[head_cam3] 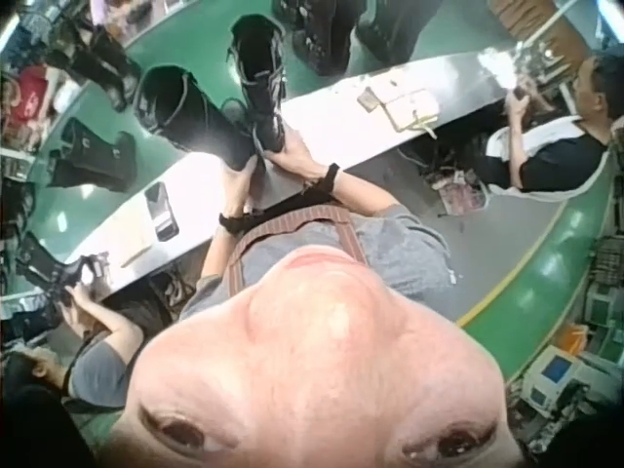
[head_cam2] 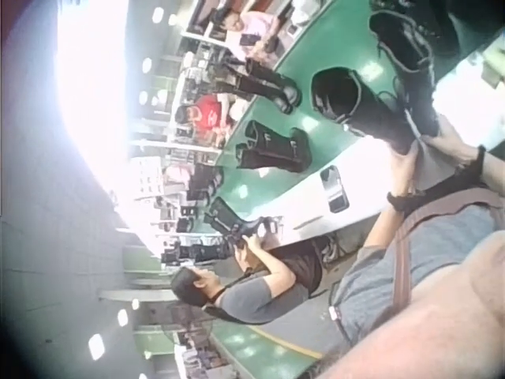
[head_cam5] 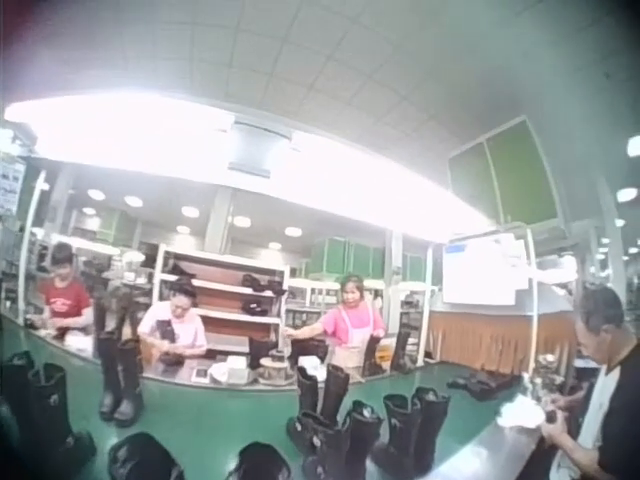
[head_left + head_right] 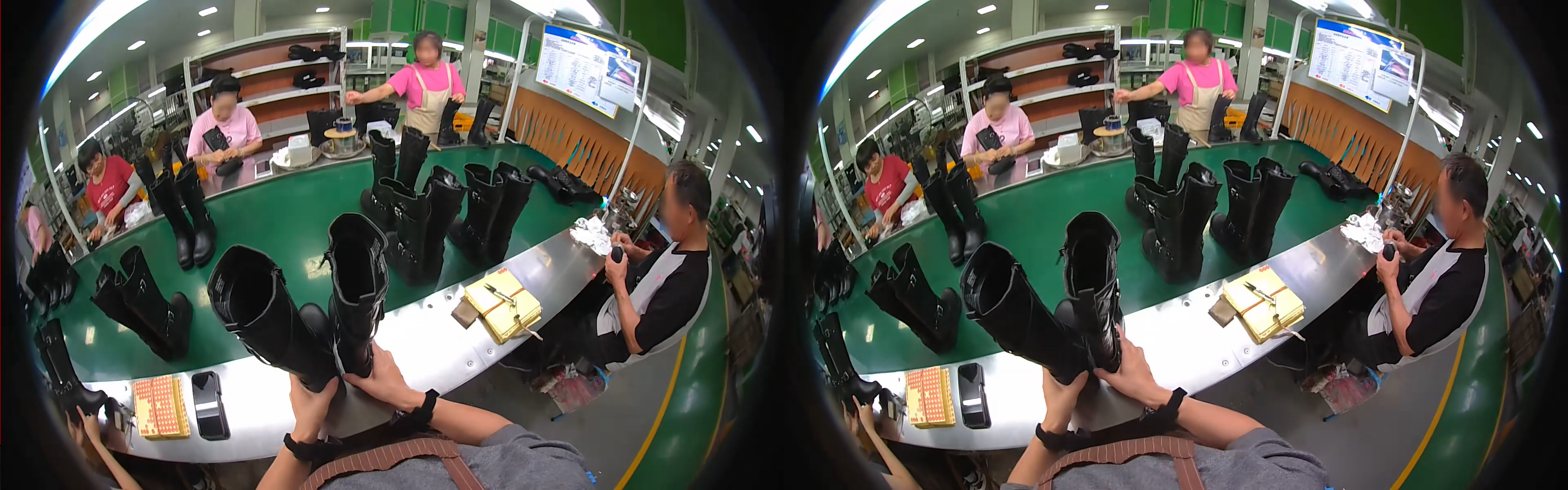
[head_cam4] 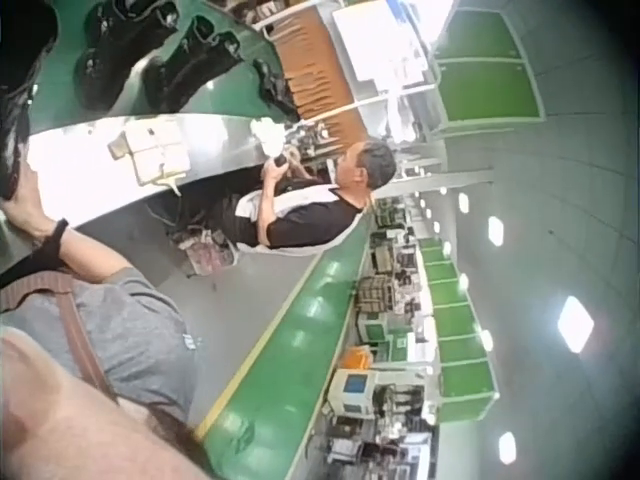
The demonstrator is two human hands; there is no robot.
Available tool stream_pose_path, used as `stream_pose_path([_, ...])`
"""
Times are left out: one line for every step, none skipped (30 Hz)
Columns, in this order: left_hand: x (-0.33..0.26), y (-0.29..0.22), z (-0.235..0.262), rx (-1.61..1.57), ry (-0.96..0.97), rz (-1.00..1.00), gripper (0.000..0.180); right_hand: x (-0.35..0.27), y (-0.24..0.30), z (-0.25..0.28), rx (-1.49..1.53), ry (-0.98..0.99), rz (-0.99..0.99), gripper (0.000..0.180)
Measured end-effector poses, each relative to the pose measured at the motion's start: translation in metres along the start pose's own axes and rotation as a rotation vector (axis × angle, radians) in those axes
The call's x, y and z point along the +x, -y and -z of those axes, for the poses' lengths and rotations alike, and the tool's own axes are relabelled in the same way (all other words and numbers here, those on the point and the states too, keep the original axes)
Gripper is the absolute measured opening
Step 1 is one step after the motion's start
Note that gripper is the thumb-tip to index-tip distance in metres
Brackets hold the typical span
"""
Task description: The recorder is inspecting and adjusting the zippers and straps on a pair of black quilted boots on an assembly line.
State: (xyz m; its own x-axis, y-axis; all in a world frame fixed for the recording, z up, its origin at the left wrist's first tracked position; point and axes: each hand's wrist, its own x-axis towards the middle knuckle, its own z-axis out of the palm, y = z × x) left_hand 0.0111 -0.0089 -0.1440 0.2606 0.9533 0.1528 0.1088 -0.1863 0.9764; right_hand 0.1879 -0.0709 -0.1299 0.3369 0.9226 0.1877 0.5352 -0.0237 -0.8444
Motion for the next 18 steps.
stream_pose_path([0.001,0.0,-0.002,-0.031,-0.021,-0.031,0.069,0.002,0.004,0.001,0.067,0.014,-0.061,0.101])
stream_pose_path([0.003,0.0,-0.004,-0.12,-0.004,-0.013,0.066,0.006,0.006,0.004,0.132,0.03,-0.121,0.098])
stream_pose_path([0.007,-0.001,-0.003,-0.194,-0.001,-0.017,0.063,0.01,0.006,0.005,0.2,0.037,-0.17,0.095])
stream_pose_path([0.012,-0.002,-0.003,-0.239,-0.022,0.005,0.061,0.015,0.004,0.008,0.217,-0.004,-0.198,0.081])
stream_pose_path([0.019,-0.004,-0.001,-0.327,0.005,-0.033,0.057,0.024,0.001,0.007,0.289,-0.054,-0.114,0.076])
stream_pose_path([0.027,-0.007,0.001,-0.384,0.008,-0.043,0.054,0.036,-0.001,0.004,0.359,-0.099,-0.042,0.072])
stream_pose_path([0.036,-0.01,0.004,-0.436,0.012,-0.047,0.051,0.045,-0.004,-0.001,0.41,-0.12,-0.047,0.068])
stream_pose_path([0.047,-0.013,0.006,-0.504,-0.008,-0.061,0.047,0.057,-0.008,-0.002,0.575,-0.027,-0.011,0.056])
stream_pose_path([0.056,-0.015,0.009,-0.586,0.005,-0.066,0.047,0.068,-0.011,-0.007,0.674,-0.036,0.037,0.049])
stream_pose_path([0.065,-0.017,0.014,-0.675,0.028,0.001,0.046,0.078,-0.014,-0.012,0.824,0.002,0.026,0.047])
stream_pose_path([0.075,-0.018,0.017,-0.728,0.016,0.077,0.045,0.086,-0.016,-0.016,0.971,0.03,0.02,0.045])
stream_pose_path([0.079,-0.016,0.022,-0.799,0.076,0.084,0.043,0.092,-0.017,-0.023,1.004,0.027,-0.038,0.043])
stream_pose_path([0.082,-0.013,0.025,-0.886,0.127,0.171,0.042,0.095,-0.017,-0.028,1.061,0.02,-0.06,0.042])
stream_pose_path([0.084,-0.009,0.029,-0.957,0.157,0.261,0.042,0.097,-0.017,-0.032,1.115,0.018,-0.077,0.04])
stream_pose_path([0.084,-0.003,0.033,-1.045,0.22,0.278,0.042,0.097,-0.017,-0.035,1.137,0.034,-0.134,0.04])
stream_pose_path([0.087,0.003,0.034,-1.068,0.261,0.359,0.045,0.095,-0.017,-0.037,1.159,0.055,-0.186,0.04])
stream_pose_path([0.087,0.01,0.035,-1.025,0.214,0.371,0.045,0.092,-0.017,-0.039,1.171,0.079,-0.25,0.04])
stream_pose_path([0.089,0.017,0.035,-1.001,0.182,0.351,0.045,0.09,-0.018,-0.039,1.15,0.089,-0.278,0.04])
